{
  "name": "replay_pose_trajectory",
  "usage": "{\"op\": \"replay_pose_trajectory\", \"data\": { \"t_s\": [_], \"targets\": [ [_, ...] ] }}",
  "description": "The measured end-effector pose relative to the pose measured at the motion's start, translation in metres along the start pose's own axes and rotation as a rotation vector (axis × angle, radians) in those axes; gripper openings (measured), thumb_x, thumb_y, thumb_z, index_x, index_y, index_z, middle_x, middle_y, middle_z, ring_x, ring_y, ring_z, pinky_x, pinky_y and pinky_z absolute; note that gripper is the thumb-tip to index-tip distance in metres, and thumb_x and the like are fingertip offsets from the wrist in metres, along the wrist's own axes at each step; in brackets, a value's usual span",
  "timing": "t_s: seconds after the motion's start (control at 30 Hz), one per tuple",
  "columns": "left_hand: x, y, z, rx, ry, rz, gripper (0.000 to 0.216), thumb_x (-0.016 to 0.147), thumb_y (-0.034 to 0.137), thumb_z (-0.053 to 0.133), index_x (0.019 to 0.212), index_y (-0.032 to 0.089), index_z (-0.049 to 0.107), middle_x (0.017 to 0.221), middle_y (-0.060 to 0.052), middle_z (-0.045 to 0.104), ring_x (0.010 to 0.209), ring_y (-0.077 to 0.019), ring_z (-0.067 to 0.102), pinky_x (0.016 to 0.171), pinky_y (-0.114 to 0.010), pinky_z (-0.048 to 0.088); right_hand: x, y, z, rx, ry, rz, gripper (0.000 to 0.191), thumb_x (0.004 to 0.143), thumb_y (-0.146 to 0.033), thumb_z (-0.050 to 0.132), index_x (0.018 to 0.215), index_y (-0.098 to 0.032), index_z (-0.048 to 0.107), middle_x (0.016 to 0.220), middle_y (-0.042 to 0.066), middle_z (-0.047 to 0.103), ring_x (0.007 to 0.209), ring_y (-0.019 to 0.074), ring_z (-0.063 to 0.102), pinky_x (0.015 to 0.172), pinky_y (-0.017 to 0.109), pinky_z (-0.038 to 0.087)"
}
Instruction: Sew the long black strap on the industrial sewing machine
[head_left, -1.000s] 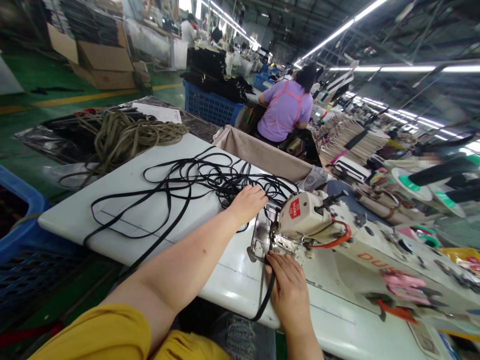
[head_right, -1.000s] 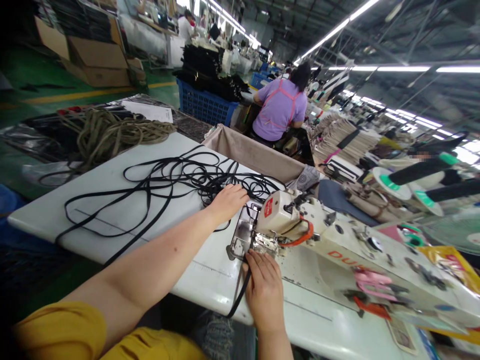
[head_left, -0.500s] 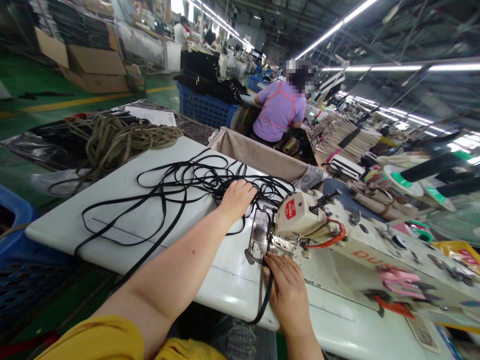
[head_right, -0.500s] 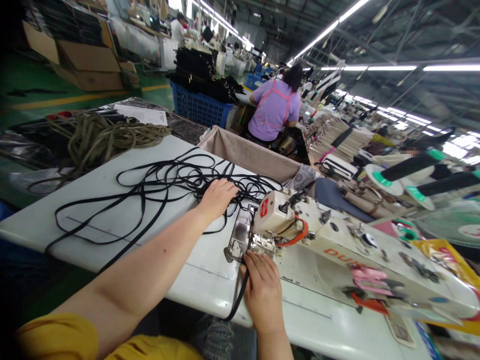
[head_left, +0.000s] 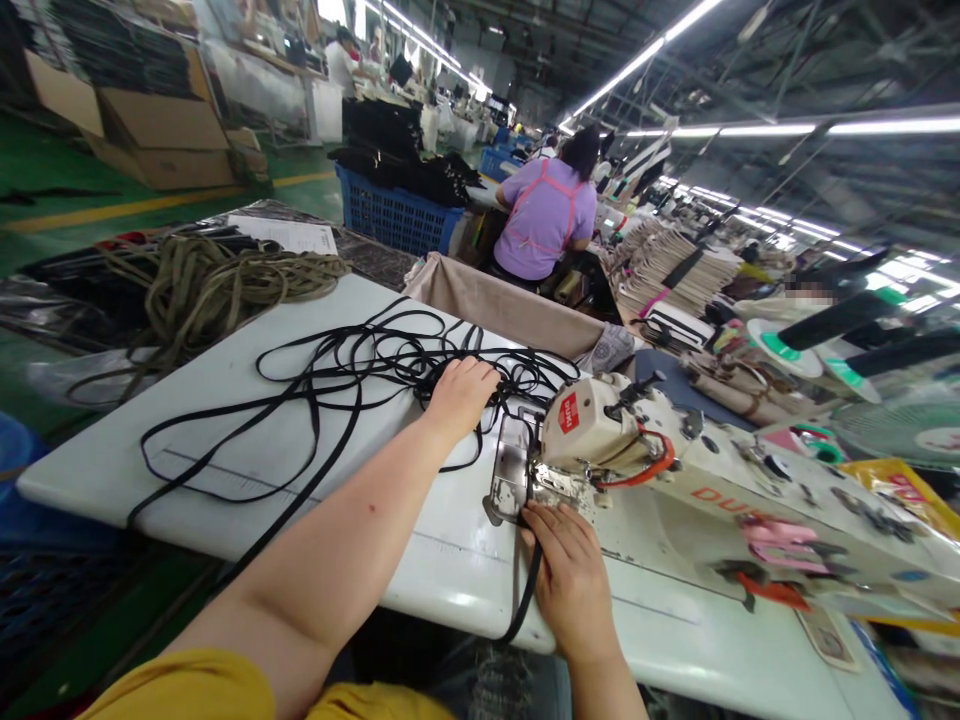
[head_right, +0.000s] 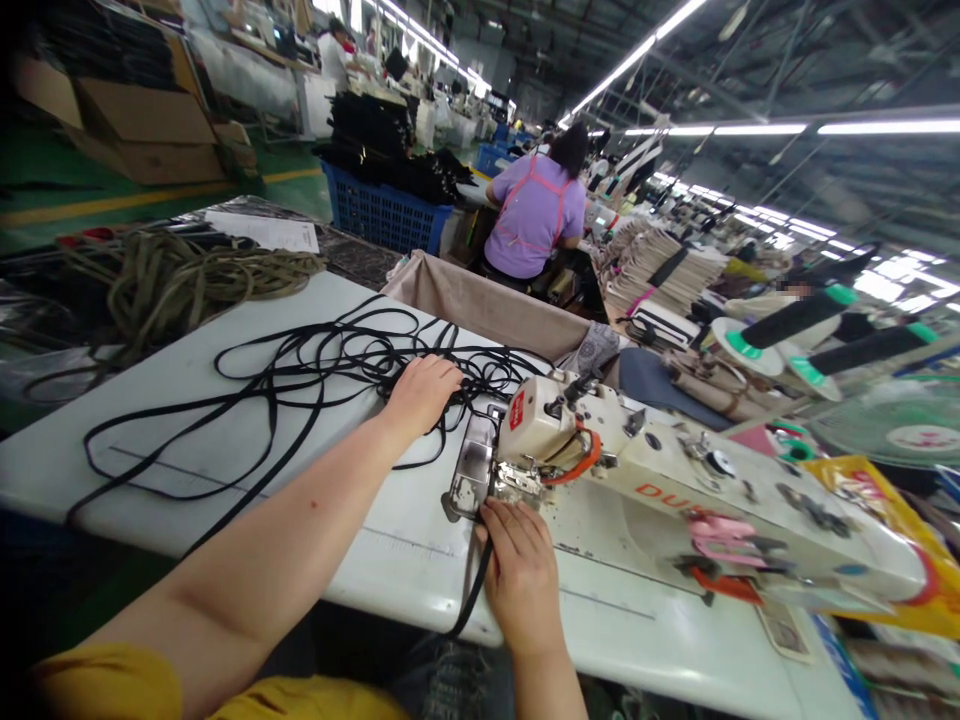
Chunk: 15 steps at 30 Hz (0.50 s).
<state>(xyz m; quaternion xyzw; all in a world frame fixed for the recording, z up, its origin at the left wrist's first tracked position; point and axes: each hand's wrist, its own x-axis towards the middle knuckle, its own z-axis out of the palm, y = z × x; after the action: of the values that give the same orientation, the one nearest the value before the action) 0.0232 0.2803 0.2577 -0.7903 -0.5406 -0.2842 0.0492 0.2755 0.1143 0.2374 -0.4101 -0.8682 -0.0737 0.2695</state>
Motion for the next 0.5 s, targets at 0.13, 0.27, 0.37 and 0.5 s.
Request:
{"op": "replay_pose_trajectory", "data": {
  "t_s": [0.13, 0.27, 0.37, 0.5],
  "targets": [
    [-0.001, -0.004, -0.001, 0.005, 0.002, -0.009, 0.011, 0.104, 0.019, 0.057, 0.102, 0.02, 0.068, 0.11, -0.011, 0.07, 0.108, -0.0289, 0.058, 0.091, -0.044, 0.043, 0.005, -0.005, -0.004, 0.038, -0.001, -0.019, 0.026, 0.109, -0.02, 0.057, 0.13, -0.023, 0.072, 0.12, 0.009, 0.08, 0.112, 0.0235, 0.075, 0.108, 0.048, 0.058],
    [-0.001, -0.008, -0.003, 0.008, -0.009, -0.017, 0.009, 0.103, 0.018, 0.059, 0.1, 0.02, 0.068, 0.107, -0.01, 0.07, 0.106, -0.0289, 0.058, 0.09, -0.044, 0.043, 0.013, -0.04, -0.018, 0.23, -0.092, -0.014, 0.027, 0.109, -0.018, 0.055, 0.132, -0.022, 0.069, 0.122, 0.009, 0.079, 0.111, 0.0212, 0.075, 0.11, 0.046, 0.057],
    [0.0, -0.009, -0.004, 0.008, -0.023, 0.012, 0.007, 0.102, 0.019, 0.062, 0.099, 0.02, 0.069, 0.106, -0.009, 0.071, 0.107, -0.0288, 0.058, 0.091, -0.044, 0.043, 0.016, -0.076, -0.027, 0.445, -0.195, 0.0, 0.029, 0.11, -0.019, 0.054, 0.135, -0.024, 0.067, 0.125, 0.009, 0.078, 0.112, 0.0195, 0.074, 0.109, 0.041, 0.058],
    [0.0, -0.007, -0.004, -0.011, -0.079, 0.11, 0.01, 0.103, 0.02, 0.061, 0.098, 0.019, 0.07, 0.102, -0.008, 0.072, 0.107, -0.0276, 0.058, 0.09, -0.042, 0.043, 0.014, -0.105, -0.028, 0.712, -0.28, 0.043, 0.025, 0.111, -0.025, 0.053, 0.13, -0.026, 0.07, 0.12, 0.005, 0.08, 0.108, 0.0169, 0.075, 0.107, 0.034, 0.058]
  ]
}}
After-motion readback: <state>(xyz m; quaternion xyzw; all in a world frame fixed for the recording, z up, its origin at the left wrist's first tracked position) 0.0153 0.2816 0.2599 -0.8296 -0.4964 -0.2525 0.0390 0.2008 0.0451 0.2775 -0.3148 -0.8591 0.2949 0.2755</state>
